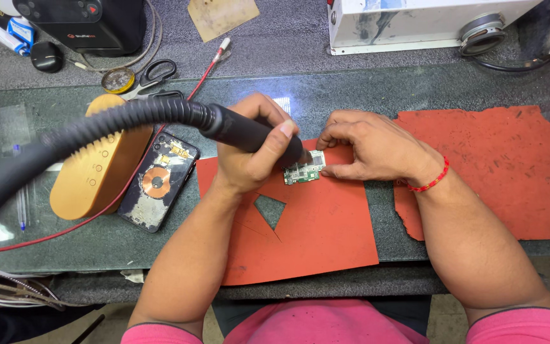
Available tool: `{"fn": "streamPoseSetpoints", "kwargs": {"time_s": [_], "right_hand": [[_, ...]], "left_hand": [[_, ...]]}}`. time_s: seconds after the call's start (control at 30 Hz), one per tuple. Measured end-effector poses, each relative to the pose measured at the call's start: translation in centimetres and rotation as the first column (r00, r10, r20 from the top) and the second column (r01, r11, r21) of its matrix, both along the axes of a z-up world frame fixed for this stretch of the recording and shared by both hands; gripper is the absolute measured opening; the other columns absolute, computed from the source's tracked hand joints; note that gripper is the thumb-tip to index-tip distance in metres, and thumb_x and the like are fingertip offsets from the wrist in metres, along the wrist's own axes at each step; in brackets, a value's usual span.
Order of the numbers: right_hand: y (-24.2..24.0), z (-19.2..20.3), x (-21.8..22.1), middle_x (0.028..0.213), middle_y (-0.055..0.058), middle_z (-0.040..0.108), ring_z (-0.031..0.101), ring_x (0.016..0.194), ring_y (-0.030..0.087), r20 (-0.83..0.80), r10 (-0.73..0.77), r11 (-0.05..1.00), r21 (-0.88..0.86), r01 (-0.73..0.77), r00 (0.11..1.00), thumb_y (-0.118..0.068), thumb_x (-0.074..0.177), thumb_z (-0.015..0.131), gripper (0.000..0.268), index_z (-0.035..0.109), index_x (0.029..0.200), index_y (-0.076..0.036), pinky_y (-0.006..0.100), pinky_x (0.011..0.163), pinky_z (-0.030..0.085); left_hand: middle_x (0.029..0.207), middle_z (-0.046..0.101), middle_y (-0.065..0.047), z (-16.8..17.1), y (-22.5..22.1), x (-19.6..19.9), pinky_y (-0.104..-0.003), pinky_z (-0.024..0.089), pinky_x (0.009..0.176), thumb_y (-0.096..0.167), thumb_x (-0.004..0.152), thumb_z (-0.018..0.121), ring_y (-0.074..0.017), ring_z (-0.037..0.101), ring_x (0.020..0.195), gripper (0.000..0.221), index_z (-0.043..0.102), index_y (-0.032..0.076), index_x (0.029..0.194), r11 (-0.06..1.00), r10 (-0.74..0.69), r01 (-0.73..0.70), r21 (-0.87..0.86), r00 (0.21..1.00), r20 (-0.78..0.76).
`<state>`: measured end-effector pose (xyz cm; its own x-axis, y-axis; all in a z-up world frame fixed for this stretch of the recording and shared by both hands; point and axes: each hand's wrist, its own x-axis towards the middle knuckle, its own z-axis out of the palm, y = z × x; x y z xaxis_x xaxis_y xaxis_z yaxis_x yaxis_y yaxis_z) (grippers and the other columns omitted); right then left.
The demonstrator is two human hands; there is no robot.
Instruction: The person uses a heat gun to apply heat to a small electronic circuit board while holding it on a red mat.
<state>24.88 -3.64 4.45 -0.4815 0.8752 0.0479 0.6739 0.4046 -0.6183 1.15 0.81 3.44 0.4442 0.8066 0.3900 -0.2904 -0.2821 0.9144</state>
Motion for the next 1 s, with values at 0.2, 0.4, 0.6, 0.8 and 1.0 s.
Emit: {"fn": "streamPoseSetpoints", "kwargs": {"time_s": [0.2,0.4,0.6,0.8,1.0], "right_hand": [[0.00,-0.09,-0.02,0.096,0.007,0.068,0.068,0.090,0.026,-0.004,0.009,1.000,0.020,-0.009,1.000,-0.027,0.072,0.087,0.036,0.073,0.097,-0.005,0.037,0.078,0.055],[-0.07,0.10,-0.17,0.096,0.006,0.068,0.068,0.090,0.025,-0.008,-0.001,1.000,0.003,0.001,1.000,-0.027,0.072,0.086,0.036,0.073,0.098,-0.005,0.036,0.077,0.055],[-0.10,0.14,-0.14,0.095,0.006,0.068,0.068,0.090,0.026,0.002,-0.012,1.000,-0.006,0.012,1.000,-0.027,0.072,0.085,0.035,0.074,0.098,-0.006,0.037,0.077,0.055],[-0.14,0.09,-0.19,0.094,0.007,0.067,0.067,0.090,0.027,0.025,-0.002,1.000,0.027,0.002,1.000,-0.028,0.074,0.085,0.035,0.074,0.097,-0.005,0.039,0.077,0.054],[-0.19,-0.07,-0.29,0.093,0.008,0.066,0.066,0.089,0.029,0.038,0.002,0.999,0.038,-0.003,0.999,-0.030,0.073,0.086,0.036,0.074,0.097,-0.005,0.040,0.076,0.053]], "left_hand": [[0.087,0.067,-0.008,-0.16,0.23,0.36,-0.029,0.053,0.079,0.009,0.098,0.066,-0.0129,0.063,0.081,0.013,0.060,0.002,0.090,0.997,-0.008,0.009,0.072,1.000,-0.015],[0.087,0.067,-0.008,-0.14,-0.02,0.59,-0.029,0.053,0.077,0.009,0.098,0.066,-0.0126,0.062,0.080,0.013,0.059,0.002,0.089,0.999,0.000,0.001,0.052,1.000,-0.013],[0.090,0.066,-0.008,-0.01,-0.24,0.66,-0.030,0.053,0.082,0.009,0.100,0.064,-0.0122,0.061,0.082,0.012,0.059,0.002,0.092,1.000,-0.029,0.030,-0.009,0.998,0.059],[0.088,0.067,-0.008,0.12,-0.07,0.21,-0.030,0.053,0.078,0.010,0.099,0.065,-0.0130,0.062,0.081,0.013,0.059,0.002,0.090,0.999,-0.038,0.038,-0.033,0.999,0.003],[0.090,0.065,-0.008,-0.27,0.43,0.00,-0.027,0.052,0.075,0.009,0.101,0.067,-0.0118,0.061,0.077,0.015,0.060,0.001,0.091,0.998,0.032,-0.030,0.061,0.999,-0.021]]}}
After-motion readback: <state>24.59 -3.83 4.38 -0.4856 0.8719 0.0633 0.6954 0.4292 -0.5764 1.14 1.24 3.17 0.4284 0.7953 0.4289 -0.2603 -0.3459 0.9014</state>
